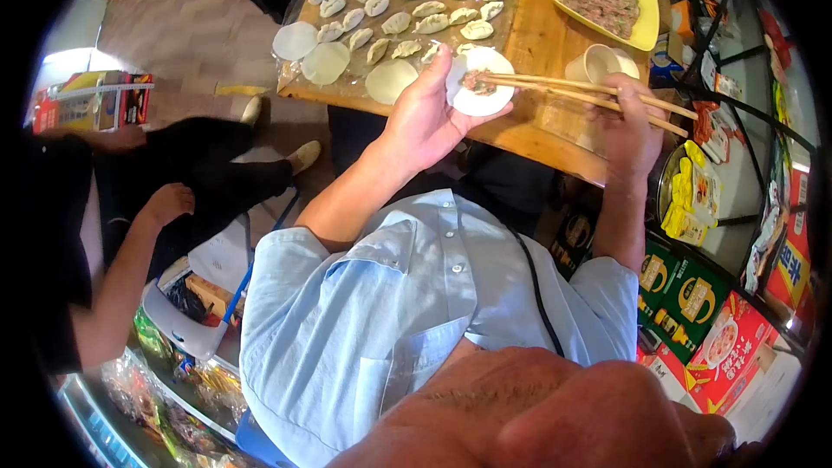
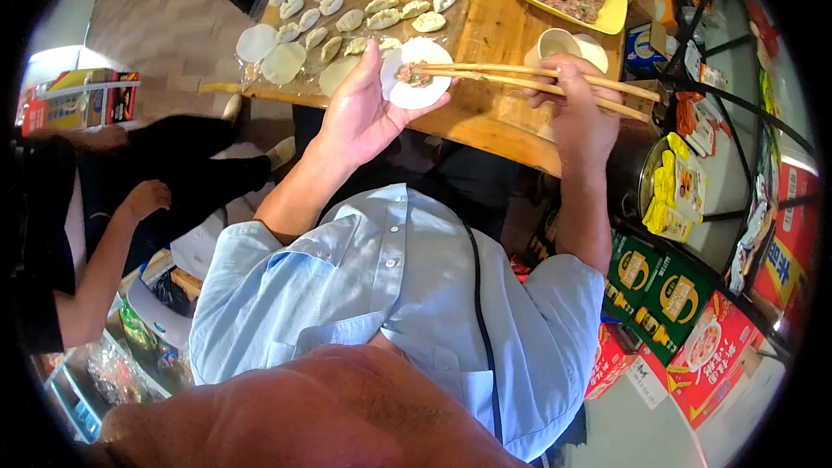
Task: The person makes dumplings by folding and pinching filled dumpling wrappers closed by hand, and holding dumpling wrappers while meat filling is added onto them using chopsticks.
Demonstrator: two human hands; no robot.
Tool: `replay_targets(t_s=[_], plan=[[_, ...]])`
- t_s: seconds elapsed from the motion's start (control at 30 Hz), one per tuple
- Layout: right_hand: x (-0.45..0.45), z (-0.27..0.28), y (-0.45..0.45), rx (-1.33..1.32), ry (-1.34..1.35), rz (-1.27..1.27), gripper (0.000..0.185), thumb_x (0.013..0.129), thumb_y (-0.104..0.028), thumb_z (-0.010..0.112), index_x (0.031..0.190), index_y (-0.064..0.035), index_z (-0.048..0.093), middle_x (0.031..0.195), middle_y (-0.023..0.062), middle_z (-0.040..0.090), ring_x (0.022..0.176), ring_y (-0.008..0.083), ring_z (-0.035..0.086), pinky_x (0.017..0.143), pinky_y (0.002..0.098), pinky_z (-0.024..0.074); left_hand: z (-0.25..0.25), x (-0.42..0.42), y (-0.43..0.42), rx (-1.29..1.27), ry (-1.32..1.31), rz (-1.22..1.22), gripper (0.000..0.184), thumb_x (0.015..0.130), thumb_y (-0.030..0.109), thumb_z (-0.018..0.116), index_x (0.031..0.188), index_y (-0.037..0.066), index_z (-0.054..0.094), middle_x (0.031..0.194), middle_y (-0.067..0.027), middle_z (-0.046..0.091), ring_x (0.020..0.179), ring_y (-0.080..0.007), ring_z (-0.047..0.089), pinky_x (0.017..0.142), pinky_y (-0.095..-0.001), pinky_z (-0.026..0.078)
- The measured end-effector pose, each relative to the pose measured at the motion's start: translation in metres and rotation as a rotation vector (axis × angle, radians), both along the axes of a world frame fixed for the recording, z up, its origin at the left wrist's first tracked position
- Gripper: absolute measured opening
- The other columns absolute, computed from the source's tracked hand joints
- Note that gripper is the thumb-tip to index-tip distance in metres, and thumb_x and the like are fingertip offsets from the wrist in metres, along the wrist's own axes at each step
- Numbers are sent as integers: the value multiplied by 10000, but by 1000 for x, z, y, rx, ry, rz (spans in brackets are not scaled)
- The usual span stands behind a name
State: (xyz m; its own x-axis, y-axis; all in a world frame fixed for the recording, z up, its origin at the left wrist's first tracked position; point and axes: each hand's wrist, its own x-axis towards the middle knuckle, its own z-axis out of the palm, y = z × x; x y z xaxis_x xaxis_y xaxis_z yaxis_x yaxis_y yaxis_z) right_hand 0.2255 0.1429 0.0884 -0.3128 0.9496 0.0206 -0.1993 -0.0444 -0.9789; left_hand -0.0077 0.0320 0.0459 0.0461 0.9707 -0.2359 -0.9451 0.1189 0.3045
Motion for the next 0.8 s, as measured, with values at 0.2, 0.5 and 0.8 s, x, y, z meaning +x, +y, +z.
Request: replay_targets(t_s=[0.2,0.5,0.8], plan=[[10,18,15,34,127,-175,273,993,-153,542,1054,102,619,868,150,638,747,245,649,676,337,534,-1,0,0,-21,12,-30,711,1034,518,405,1446,-58,346,1450,-259,459,1332,-458,466,1094,-551,446],[31,5,117,355,-4,-448,277,976,-153,633,1082,103,652,947,170,689,779,213,700,690,294,590,-5,2,-4,-47,-13,-55,699,1040,504,403,1458,-53,332,1453,-258,452,1326,-454,474,1085,-545,458],[31,-28,179,410,-140,-472,287,929,-156,697,1059,98,674,893,151,709,735,184,708,663,268,587,-8,3,-5,-68,-36,-49,630,1057,474,374,1424,-38,375,1404,-245,501,1291,-436,514,1069,-535,480]])
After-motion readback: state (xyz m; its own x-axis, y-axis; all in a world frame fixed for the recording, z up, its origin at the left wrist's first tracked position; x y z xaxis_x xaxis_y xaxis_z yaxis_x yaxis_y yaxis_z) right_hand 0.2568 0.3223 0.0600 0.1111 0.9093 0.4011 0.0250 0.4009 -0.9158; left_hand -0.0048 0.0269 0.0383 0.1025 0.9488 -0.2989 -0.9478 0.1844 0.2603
